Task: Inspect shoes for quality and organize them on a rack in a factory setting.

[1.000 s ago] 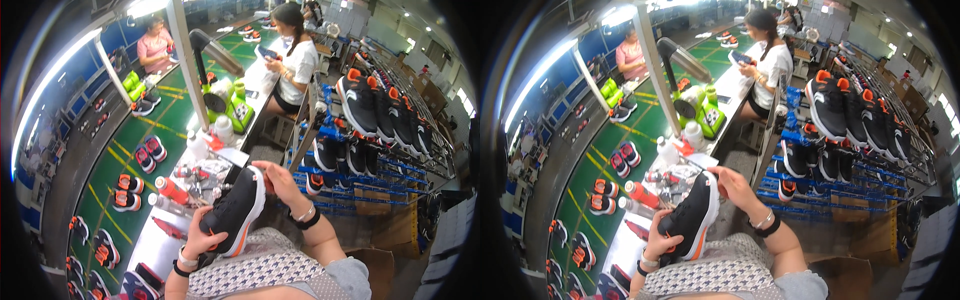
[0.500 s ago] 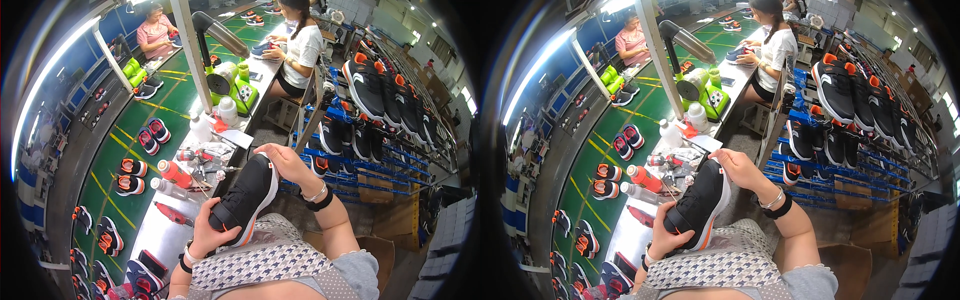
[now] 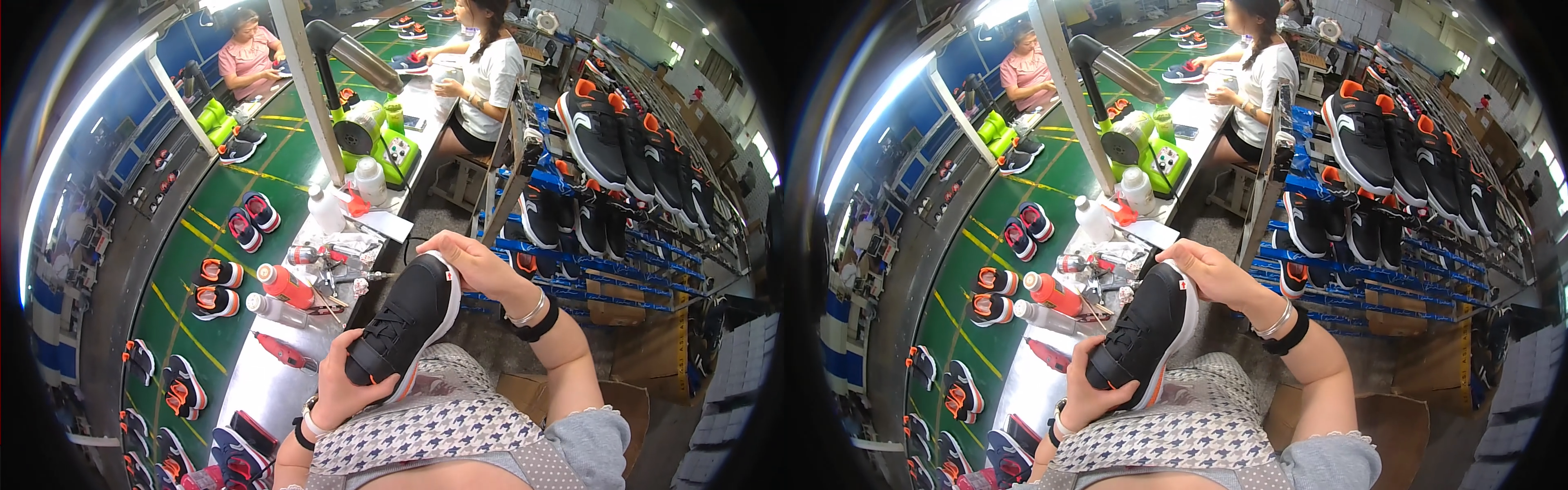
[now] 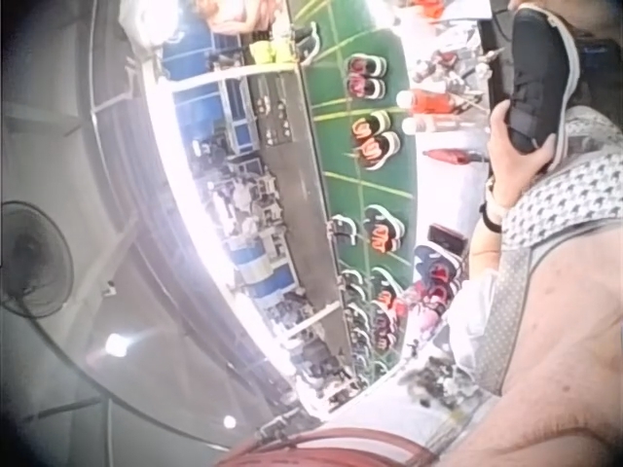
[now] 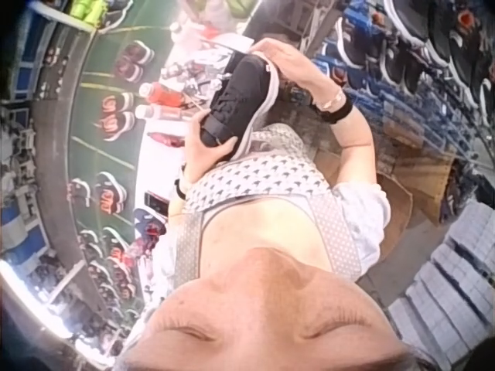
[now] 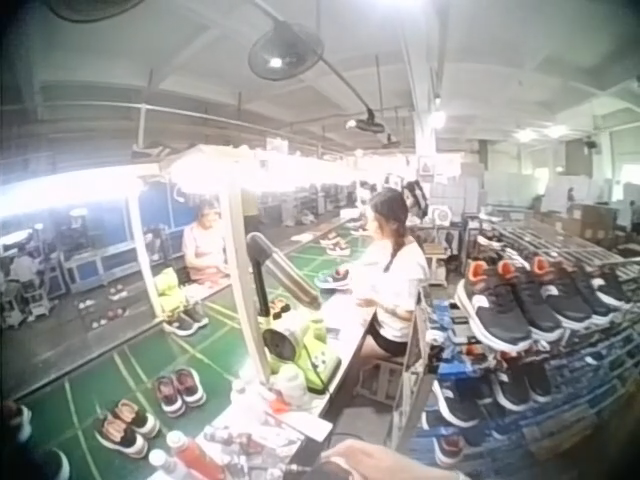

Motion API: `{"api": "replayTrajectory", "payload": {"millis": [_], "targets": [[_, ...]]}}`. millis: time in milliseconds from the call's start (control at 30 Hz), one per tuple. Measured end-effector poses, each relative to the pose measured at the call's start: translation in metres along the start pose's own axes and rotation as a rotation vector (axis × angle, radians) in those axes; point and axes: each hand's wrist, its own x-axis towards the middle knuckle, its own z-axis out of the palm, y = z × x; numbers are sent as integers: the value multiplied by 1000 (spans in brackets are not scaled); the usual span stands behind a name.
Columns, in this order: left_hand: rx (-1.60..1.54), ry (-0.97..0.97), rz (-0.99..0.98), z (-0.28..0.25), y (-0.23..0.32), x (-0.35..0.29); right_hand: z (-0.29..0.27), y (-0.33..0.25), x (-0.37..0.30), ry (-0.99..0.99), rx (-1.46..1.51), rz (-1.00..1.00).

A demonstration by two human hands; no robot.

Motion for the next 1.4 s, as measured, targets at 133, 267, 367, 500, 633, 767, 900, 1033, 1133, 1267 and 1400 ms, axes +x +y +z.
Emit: {"api": "replayTrajectory", "payload": {"millis": [133,267,367,500,633,767,900,1033,1133,1267,1400], "targets": [[7,-11,31,-3,-3,1,-2,2,-1,-52,69,32],[-1,-20,30,-6,-7,0,4,-1,-2,-5,68,-12],[-48,-26,7,-5,-10,0,5,0,-3,7,69,-22],[-50,-19,11,-4,-13,-2,6,-3,-3,11,67,-34],[-74,-39,-44,-5,-6,0,1,1,2,18,-15,-43],[22,-33,-8,-3,-6,1,-3,-3,4,20,-381,-127],[43,-20,-23,-2,4,-2,-4,-11,5,-56,-605,-116],[59,-24,-47,2,8,-3,-2,-17,4,-21,-919,-134],[48,6,-80,2,11,-1,-8,1,9,7,-565,-200],[1,-17,-150,3,-1,-1,-5,16,1,48,-149,-173],[-35,8,-205,6,-7,-1,3,34,-3,284,-413,-375]]}}
